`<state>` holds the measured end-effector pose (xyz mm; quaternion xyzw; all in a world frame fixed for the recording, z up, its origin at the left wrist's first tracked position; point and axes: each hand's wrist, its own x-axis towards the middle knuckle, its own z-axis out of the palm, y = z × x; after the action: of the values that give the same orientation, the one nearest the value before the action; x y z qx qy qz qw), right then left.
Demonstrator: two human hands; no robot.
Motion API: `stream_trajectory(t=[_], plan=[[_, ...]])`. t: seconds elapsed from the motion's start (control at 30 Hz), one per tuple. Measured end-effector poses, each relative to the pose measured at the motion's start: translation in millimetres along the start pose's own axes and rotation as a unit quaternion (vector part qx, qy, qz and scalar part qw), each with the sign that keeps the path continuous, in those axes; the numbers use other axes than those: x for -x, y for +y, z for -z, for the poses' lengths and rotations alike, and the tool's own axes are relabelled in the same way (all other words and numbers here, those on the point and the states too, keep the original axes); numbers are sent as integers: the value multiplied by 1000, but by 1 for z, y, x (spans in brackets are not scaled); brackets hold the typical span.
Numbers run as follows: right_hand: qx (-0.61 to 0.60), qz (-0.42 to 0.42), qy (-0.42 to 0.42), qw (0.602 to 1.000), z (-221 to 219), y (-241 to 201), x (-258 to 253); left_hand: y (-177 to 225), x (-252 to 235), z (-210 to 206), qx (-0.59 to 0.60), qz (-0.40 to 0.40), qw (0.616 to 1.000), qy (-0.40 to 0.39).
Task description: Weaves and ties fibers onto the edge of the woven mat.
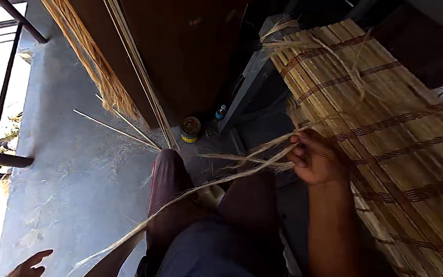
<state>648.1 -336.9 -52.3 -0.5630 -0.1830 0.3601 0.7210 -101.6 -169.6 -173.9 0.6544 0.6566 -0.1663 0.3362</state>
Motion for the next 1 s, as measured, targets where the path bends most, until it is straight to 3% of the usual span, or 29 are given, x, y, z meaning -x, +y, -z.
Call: stream_trajectory(t=[0.03,0.1,0.17,0.23,0.33,0.4,0.53,0.7,0.83,1.0], plan=[[7,-9,3,1000,-12,5,2,26,-22,18,-58,-52,996,48],[-2,-15,6,1000,-34,14,6,123,-38,60,-136,-155,971,120],[-19,-11,-2,1000,-51,19,15,250,-14,91,-132,-282,935,167],[-38,-4,-9,999,-61,23,27,358,13,94,-86,-434,880,173],[-56,4,-3,998,-64,29,45,472,33,56,21,-586,808,57],[-43,17,12,999,-60,30,55,523,41,21,56,-611,788,-46],[-19,35,36,999,-45,33,67,572,44,-32,74,-592,777,-200],[-4,41,22,999,-35,45,60,584,29,-53,152,-547,758,-323],[0,24,-18,1000,-35,50,54,573,19,-49,147,-542,762,-321],[5,-30,-27,999,-35,50,51,549,5,-43,164,-531,803,-213]])
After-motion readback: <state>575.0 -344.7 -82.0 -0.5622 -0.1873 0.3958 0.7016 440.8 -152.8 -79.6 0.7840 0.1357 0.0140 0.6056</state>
